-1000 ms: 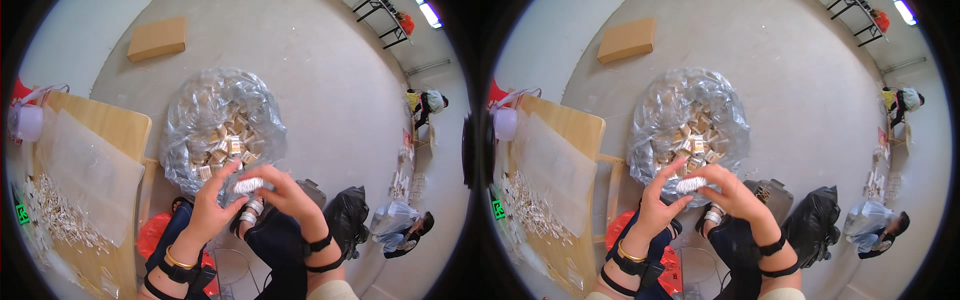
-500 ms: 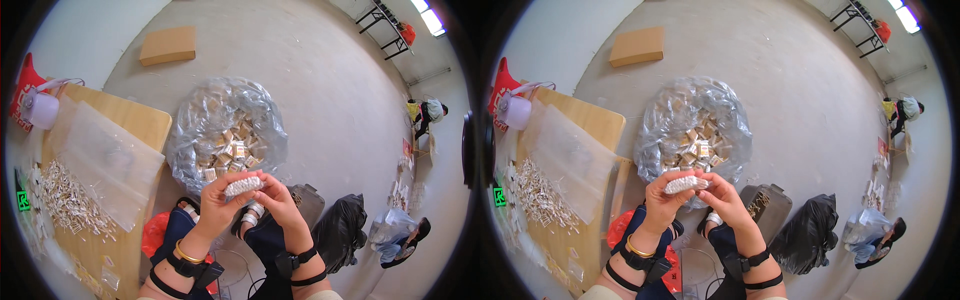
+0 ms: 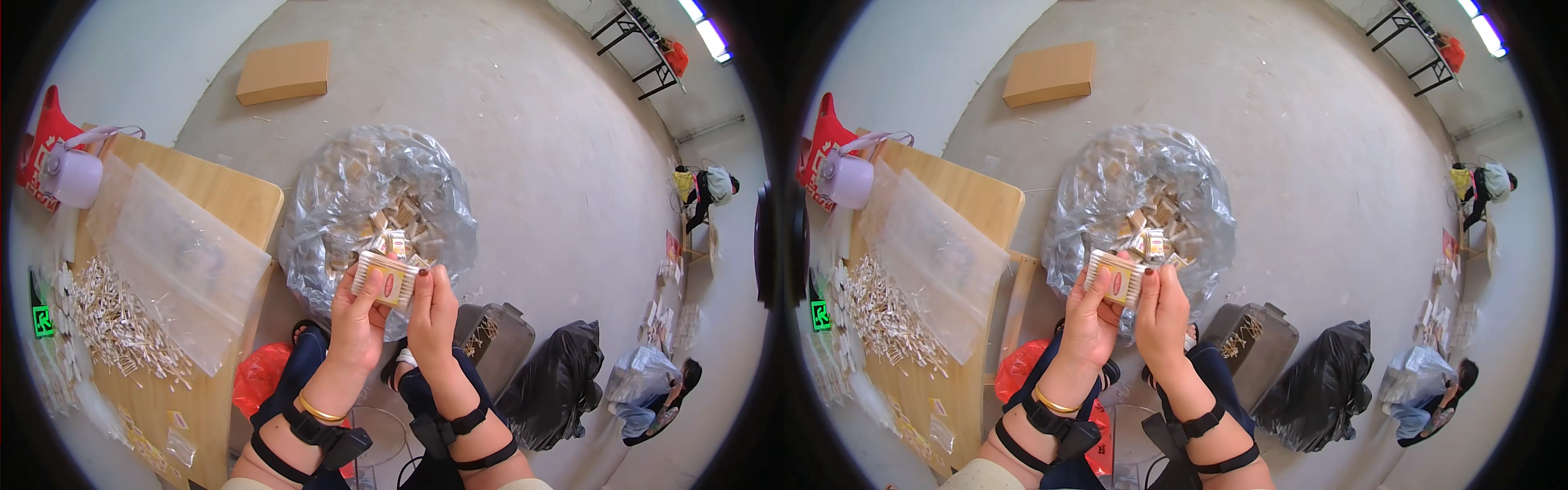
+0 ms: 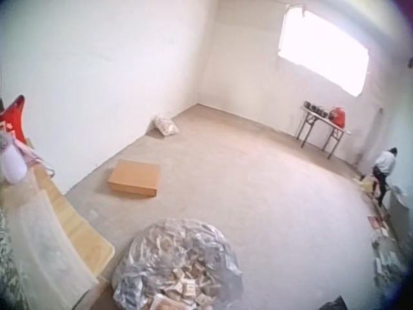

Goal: The person sits on the floor and repeatedly picks up bundles of cotton swabs from a large plastic bag. They place the swabs into small clear plastic bags, seal them, and then place a yellow label on the package. The finished packages are set aside on a wooden table.

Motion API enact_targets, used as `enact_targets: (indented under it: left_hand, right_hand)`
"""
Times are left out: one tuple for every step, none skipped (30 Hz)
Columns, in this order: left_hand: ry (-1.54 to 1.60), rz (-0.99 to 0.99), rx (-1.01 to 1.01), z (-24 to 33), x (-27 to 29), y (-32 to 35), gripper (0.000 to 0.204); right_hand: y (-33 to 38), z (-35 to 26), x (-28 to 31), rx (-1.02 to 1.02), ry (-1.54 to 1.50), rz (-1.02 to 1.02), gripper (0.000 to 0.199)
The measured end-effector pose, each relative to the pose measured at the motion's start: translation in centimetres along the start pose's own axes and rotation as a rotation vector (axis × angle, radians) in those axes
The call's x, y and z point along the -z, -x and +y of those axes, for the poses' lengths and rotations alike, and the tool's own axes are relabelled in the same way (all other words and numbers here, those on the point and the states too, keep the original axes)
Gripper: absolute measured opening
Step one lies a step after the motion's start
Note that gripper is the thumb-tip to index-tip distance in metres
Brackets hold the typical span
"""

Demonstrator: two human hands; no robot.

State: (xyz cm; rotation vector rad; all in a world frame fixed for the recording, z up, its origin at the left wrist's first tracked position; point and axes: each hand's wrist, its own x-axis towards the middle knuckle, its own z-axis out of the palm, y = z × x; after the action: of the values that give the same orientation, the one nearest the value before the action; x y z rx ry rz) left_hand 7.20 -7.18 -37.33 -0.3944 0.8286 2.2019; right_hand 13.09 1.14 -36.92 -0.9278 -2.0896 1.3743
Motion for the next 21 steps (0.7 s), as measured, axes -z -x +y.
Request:
enact_targets:
  left_hand:
    - [-0.003,-0.002,0.003,-0.1,-0.4,0.2,0.032]
    - [-0.005,-0.001,0.004,-0.2,-0.7,0.4,0.032]
    - [-0.012,-0.009,0.011,-0.4,-0.7,0.5,0.031]
    - [-0.018,-0.017,0.017,-0.7,-0.7,0.7,0.030]
    - [-0.026,-0.025,0.021,-0.8,-0.7,0.9,0.029]
    - [-0.036,-0.030,0.011,-0.7,-0.7,0.9,0.029]
    - [-0.046,-0.035,0.000,-0.7,-0.6,0.9,0.029]
    - [-0.056,-0.040,-0.010,-0.6,-0.6,0.9,0.029]
    - [-0.048,-0.029,-0.025,-0.5,-0.6,1.0,0.029]
    - [-0.039,-0.018,-0.040,-0.3,-0.6,1.1,0.029]
    - [-0.030,-0.007,-0.054,-0.2,-0.6,1.2,0.030]
    - [-0.031,-0.006,-0.058,-0.2,-0.7,1.3,0.029]
    - [-0.032,-0.005,-0.061,-0.2,-0.9,1.5,0.029]
    - [-0.033,-0.004,-0.065,-0.2,-1.0,1.7,0.028]
    - [-0.051,-0.028,-0.069,-0.1,-1.1,1.9,0.029]
    - [-0.070,-0.050,-0.073,0.0,-1.3,2.1,0.029]
    - [-0.089,-0.073,-0.079,0.3,-1.6,2.6,0.030]
    - [-0.192,-0.094,-0.100,0.5,-1.7,3.1,0.031]
    - [-0.294,-0.114,-0.122,0.8,-1.5,3.6,0.032]
    - [-0.398,-0.143,-0.148,1.5,-1.8,4.2,0.034]
    - [-0.407,-0.162,-0.129,2.5,-1.9,5.0,0.034]
  right_hand:
    - [-0.1,0.2,0.0,-0.031,-0.062,0.006,0.026]
    - [-0.2,0.1,0.0,-0.063,-0.125,0.009,0.026]
    - [-0.2,-0.1,-0.1,-0.030,-0.126,0.021,0.028]
    - [-0.2,-0.5,-0.1,0.003,-0.126,0.033,0.029]
    - [-0.3,-0.8,-0.2,0.038,-0.128,0.044,0.031]
    - [-0.3,-0.7,-0.1,0.017,-0.155,0.025,0.029]
    - [-0.4,-0.5,0.1,-0.003,-0.181,0.005,0.027]
    - [-0.4,-0.4,0.3,-0.024,-0.208,-0.015,0.026]
    - [-0.3,-0.5,0.5,-0.056,-0.238,-0.043,0.027]
    - [-0.1,-0.7,0.6,-0.089,-0.268,-0.071,0.027]
    - [0.0,-0.8,0.7,-0.121,-0.296,-0.098,0.028]
    - [0.1,-1.1,0.6,-0.066,-0.224,-0.090,0.028]
    - [0.3,-1.3,0.5,-0.010,-0.151,-0.081,0.029]
    - [0.4,-1.5,0.5,0.045,-0.077,-0.071,0.030]
    - [0.4,-1.6,0.5,0.004,-0.165,-0.058,0.031]
    - [0.4,-1.8,0.5,-0.040,-0.252,-0.046,0.031]
    - [0.5,-2.3,0.7,-0.081,-0.340,-0.035,0.031]
    - [0.8,-2.7,1.1,-0.110,-0.369,-0.084,0.032]
    - [1.0,-3.2,1.9,-0.137,-0.397,-0.134,0.032]
    - [1.1,-4.0,2.8,-0.155,-0.426,-0.178,0.032]
    - [1.3,-4.8,3.6,-0.173,-0.454,-0.224,0.032]
